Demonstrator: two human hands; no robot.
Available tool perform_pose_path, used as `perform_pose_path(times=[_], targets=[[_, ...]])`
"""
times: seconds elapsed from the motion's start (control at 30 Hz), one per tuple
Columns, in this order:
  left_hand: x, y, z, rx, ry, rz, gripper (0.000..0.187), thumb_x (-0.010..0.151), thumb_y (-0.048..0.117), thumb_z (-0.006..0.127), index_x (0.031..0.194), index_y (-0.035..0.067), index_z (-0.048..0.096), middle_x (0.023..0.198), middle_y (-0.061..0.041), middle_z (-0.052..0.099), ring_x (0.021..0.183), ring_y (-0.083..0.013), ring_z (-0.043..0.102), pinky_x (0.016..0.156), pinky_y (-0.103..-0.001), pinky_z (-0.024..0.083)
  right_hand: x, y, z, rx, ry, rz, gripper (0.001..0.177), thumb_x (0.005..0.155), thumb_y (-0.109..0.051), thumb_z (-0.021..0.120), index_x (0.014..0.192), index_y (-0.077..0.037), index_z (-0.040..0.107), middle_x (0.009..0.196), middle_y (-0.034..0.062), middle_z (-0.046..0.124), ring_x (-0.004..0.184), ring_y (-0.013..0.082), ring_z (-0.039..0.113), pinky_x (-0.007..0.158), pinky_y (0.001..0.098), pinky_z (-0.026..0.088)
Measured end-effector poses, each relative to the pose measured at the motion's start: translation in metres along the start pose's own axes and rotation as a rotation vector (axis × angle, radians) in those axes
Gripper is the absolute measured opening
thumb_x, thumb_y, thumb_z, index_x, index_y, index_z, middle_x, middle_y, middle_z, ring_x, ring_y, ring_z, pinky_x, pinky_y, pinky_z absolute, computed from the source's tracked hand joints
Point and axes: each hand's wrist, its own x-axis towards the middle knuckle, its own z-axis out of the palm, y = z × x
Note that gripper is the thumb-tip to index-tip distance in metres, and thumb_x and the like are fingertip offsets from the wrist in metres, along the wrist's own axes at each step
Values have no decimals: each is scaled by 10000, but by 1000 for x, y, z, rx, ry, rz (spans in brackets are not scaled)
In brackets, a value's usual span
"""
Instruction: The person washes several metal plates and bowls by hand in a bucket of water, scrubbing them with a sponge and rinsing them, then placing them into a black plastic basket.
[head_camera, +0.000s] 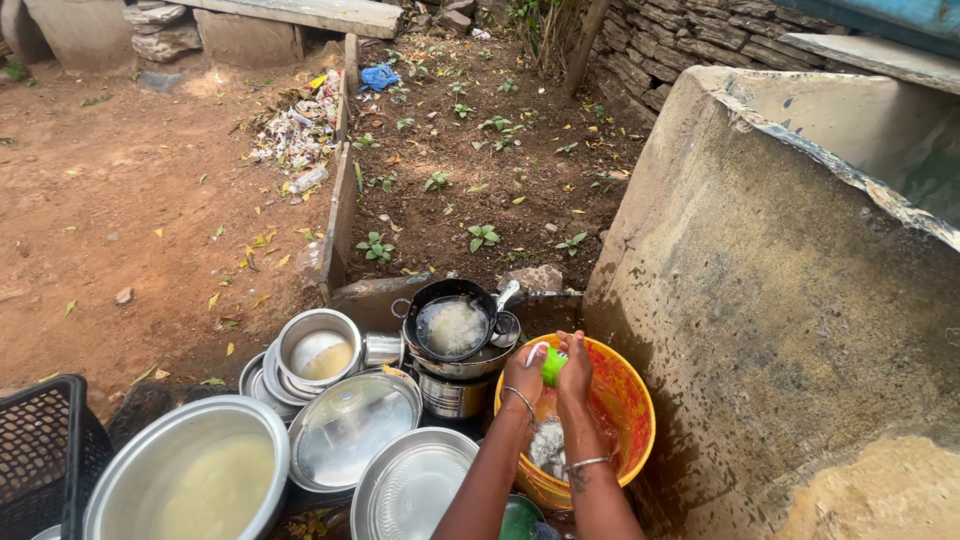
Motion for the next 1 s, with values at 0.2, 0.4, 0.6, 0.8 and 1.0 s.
perform_pose_path(times=[0.2, 0.4, 0.6, 0.8, 1.0], targets=[[1, -16, 15, -334, 43, 50, 318, 996, 233, 651, 1185, -17, 700, 1042, -37, 747, 908, -95, 647, 828, -260, 533, 20, 42, 20, 86, 148, 143, 809, 1020, -731, 285, 1227, -52, 673, 1189, 138, 647, 1066, 261, 583, 958, 448, 455], [-18, 3, -21, -572, -259, -358, 294, 980, 253, 657, 1177, 35, 682, 1041, -41, 739, 907, -146, 714, 742, -359, 579, 48, 46, -13, 470, 51, 387, 821, 1054, -759, 376, 1223, 13, 598, 1130, 193, 660, 1030, 298, 615, 957, 475, 483], [-25, 16, -42, -605, -229, -510, 357, 887, 196, 809, 1185, 46, 683, 1058, -79, 757, 897, -205, 757, 747, -439, 647, -2, 78, -85, 867, -229, 685, 635, 1028, -656, 494, 1097, -55, 687, 906, 112, 693, 812, 253, 657, 773, 425, 553], [4, -24, -16, 377, -323, -214, 415, 889, 354, 797, 1075, -17, 788, 940, -120, 778, 843, -211, 730, 802, -389, 570, 50, 26, -78, 980, -524, 722, 461, 1003, -554, 613, 970, -123, 775, 682, 32, 727, 595, 208, 699, 588, 376, 624], [40, 25, 34, 796, -384, -2, 416, 795, 217, 841, 1115, 0, 686, 1060, -192, 722, 927, -290, 691, 844, -410, 596, 48, -128, -54, -265, -651, 295, 492, 1004, -481, 517, 993, -59, 770, 915, 113, 786, 829, 255, 730, 758, 496, 605]])
